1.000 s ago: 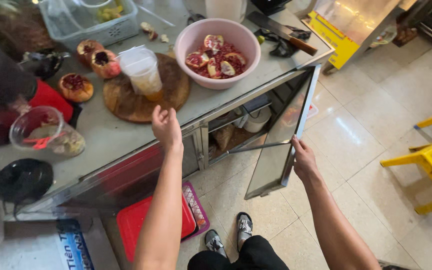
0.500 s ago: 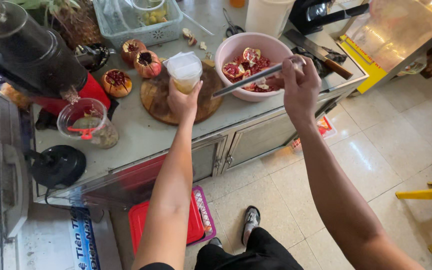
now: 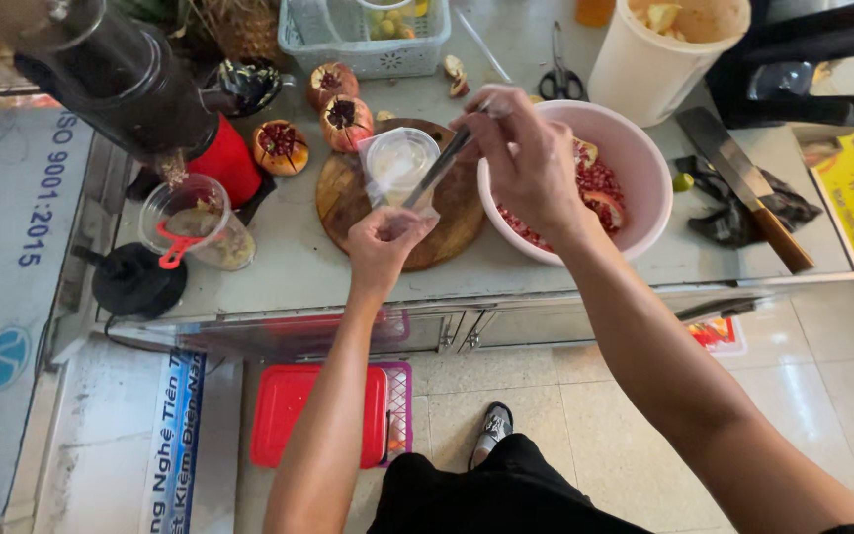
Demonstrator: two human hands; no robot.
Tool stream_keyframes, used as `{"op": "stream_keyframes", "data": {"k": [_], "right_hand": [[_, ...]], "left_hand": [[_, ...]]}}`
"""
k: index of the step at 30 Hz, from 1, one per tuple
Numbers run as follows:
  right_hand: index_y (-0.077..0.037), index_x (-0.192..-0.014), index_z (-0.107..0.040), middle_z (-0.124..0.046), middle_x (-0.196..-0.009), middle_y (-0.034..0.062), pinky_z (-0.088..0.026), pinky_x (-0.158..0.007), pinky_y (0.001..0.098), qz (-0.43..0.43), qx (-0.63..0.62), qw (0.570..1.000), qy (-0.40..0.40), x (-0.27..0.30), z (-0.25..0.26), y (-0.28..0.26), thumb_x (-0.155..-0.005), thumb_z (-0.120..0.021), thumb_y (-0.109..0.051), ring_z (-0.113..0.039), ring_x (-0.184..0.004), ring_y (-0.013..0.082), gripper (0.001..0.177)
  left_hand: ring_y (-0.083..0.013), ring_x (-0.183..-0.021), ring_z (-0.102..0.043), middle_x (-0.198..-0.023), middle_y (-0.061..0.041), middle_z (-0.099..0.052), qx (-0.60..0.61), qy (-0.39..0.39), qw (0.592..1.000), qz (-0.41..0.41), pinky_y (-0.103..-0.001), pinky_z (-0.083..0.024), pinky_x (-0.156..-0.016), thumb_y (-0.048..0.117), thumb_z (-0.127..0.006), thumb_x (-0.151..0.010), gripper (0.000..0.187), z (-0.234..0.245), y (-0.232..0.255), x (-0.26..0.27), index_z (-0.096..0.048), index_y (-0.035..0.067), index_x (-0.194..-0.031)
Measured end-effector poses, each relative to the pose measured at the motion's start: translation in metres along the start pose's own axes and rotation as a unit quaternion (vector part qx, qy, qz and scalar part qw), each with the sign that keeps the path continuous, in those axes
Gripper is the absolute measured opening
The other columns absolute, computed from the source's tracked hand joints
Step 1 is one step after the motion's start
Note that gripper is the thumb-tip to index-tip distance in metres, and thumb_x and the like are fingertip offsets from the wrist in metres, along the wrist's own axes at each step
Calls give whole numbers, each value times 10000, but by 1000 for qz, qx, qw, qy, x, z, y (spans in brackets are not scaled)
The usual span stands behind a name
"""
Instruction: The person assembles a sandwich by adding sliced meats, vegetables, and sauces into a baguette, then toasts it on a grill. The person also prepares a fruit drink by cutting a lime, adding seeds and ice into a cup, and packaging both items for a customer.
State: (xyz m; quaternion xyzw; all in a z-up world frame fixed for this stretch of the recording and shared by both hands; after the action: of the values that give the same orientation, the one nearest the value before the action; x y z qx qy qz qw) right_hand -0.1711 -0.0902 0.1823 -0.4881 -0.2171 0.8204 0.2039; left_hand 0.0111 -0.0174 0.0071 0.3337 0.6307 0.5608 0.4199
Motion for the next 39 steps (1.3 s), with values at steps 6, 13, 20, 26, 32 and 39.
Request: {"op": "stream_keyframes", "data": {"k": [6, 13, 20, 26, 32, 39], "right_hand": [[-48, -1205, -657, -751, -951, 146, -587, -661, 360, 90, -3, 989, -120, 11, -32, 35, -1020, -684, -107, -743, -772, 258, 196], [-84, -1201, -709, -752, -966, 123, -597, -709, 348, -53, -83, 987, -131, 29, -43, 47, -1006, -697, -147, -755, -801, 214, 206], [-68, -1281, -700, -766, -1066, 110, -602, -807, 341, -97, -105, 983, -115, 50, 45, 23, -965, -739, -182, -753, -902, 187, 338], [-53, -1327, -692, -788, -1113, 65, -610, -935, 310, -140, -107, 984, 20, 93, 208, 11, -1090, -636, -196, -738, -1029, 115, 282], [-50, -1290, -711, -782, -997, 43, -592, -738, 248, -270, -46, 947, 167, 193, 386, 20, -1066, -611, -164, -719, -832, 62, 270], [-93, -1315, -698, -757, -927, -17, -557, -670, 236, -410, 60, 865, 283, 349, 609, 40, -1027, -567, -138, -692, -772, 52, 319]], "left_hand": [[-23, -743, -576, -836, 8, -714, 60, 38, 997, -41, -207, -413, -672, 191, -761, -973, 212, 22, 38, -22, -811, -8, -1028], [-48, -569, -575, -738, 20, -704, 31, 92, 992, 75, -242, -444, -510, 187, -769, -905, 176, 0, 85, -74, -775, 11, -891], [-35, -682, -571, -823, 36, -684, 81, -17, 995, -63, -217, -459, -564, 157, -737, -1004, 174, -83, 177, -67, -749, -2, -934], [-64, -648, -501, -774, -36, -631, 145, -228, 956, -119, -201, -382, -641, 85, -715, -1108, 183, -204, 270, -21, -728, -68, -1009], [-110, -700, -589, -817, -116, -714, 197, -390, 897, -67, -227, -440, -696, 123, -664, -1098, 223, -401, 286, 39, -677, -44, -949], [-119, -591, -613, -671, -67, -677, 133, -537, 825, 115, -247, -477, -601, 205, -710, -958, 237, -694, 222, 134, -703, 6, -828]]}}
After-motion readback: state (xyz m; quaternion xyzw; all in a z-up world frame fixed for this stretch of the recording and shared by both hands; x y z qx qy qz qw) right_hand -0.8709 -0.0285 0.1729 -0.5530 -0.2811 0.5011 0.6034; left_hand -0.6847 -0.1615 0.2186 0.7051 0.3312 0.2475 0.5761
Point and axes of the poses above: each hand's wrist, its own x-axis away from the middle knuckle, its own z-axis out of the back of the hand, y = z × x, the point moved 2 cm from there along -x, towards the middle knuckle
